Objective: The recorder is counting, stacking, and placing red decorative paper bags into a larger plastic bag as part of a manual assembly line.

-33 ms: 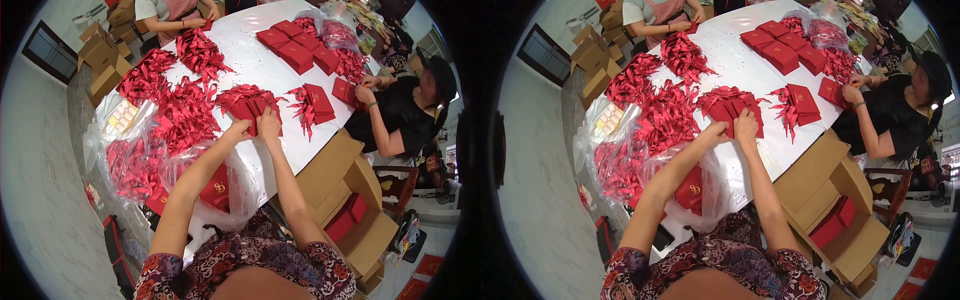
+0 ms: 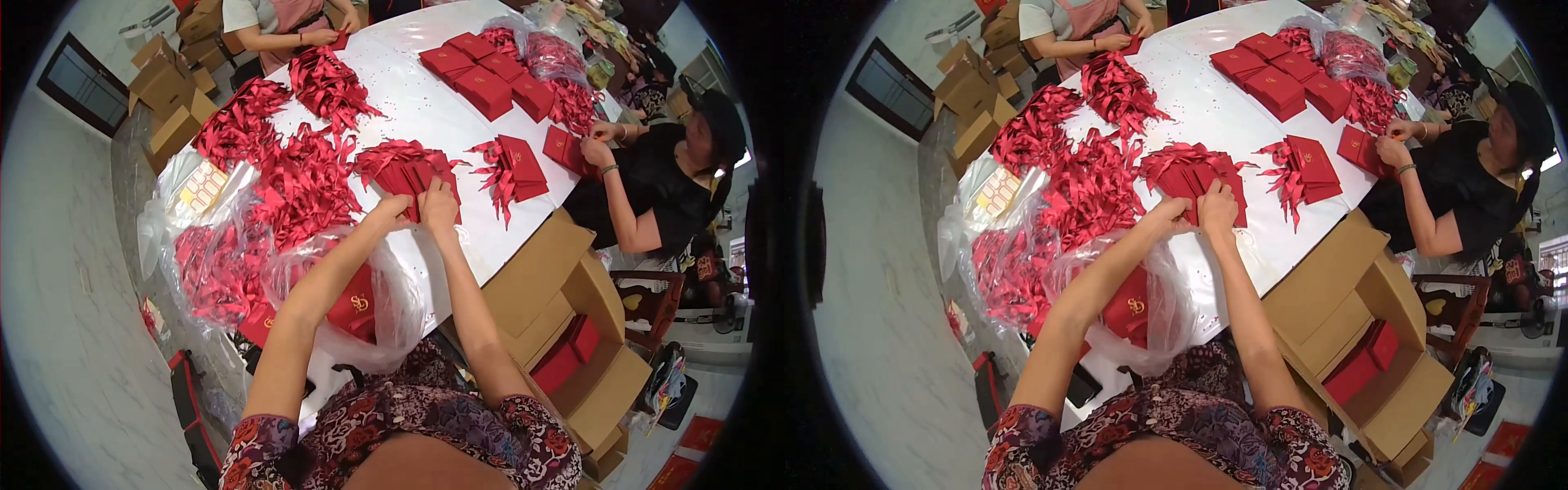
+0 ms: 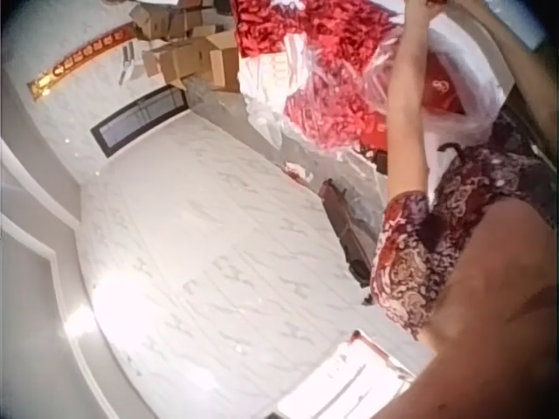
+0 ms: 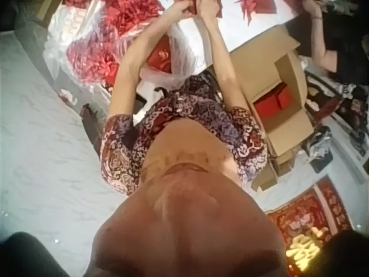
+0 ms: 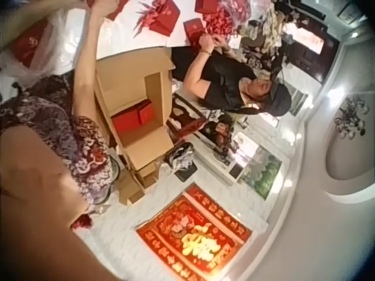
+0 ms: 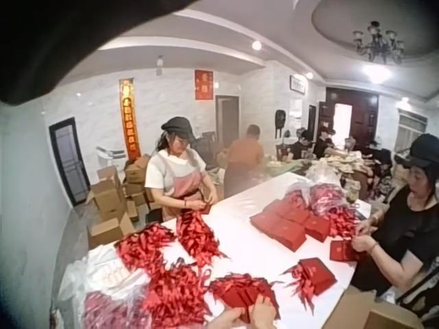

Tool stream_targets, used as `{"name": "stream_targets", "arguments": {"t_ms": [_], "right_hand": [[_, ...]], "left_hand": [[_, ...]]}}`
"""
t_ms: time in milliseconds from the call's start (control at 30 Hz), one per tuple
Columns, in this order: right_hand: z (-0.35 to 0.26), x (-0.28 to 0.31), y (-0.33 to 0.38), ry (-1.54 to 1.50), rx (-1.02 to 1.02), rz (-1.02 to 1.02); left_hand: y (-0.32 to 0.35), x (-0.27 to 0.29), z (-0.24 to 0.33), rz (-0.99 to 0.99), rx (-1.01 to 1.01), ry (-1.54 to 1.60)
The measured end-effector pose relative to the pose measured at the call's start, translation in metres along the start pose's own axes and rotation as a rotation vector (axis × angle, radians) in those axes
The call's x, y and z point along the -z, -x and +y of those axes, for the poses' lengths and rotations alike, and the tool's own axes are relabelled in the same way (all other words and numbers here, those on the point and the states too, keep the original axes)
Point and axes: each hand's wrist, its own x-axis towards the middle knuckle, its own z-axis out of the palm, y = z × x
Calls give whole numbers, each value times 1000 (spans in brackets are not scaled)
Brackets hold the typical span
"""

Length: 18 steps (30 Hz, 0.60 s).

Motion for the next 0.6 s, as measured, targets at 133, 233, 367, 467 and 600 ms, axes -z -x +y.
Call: {"name": "stream_targets", "arguments": {"t_ms": [133, 233, 367, 467, 600], "right_hand": [[-24, -1, 30, -139, 67, 89], [-21, -1, 37, -245, 68, 76], [-16, 3, 34, -217, 147, -39], [-5, 7, 39, -167, 166, -27], [-13, 46, 57, -343, 101, -100]], "left_hand": [[0, 25, -10, 16, -55, -245], [7, 43, -16, -58, 0, -163], [17, 47, -17, -12, -43, -306], [45, 18, -9, -5, -65, -429], [81, 10, -12, 56, -174, -625]]}}
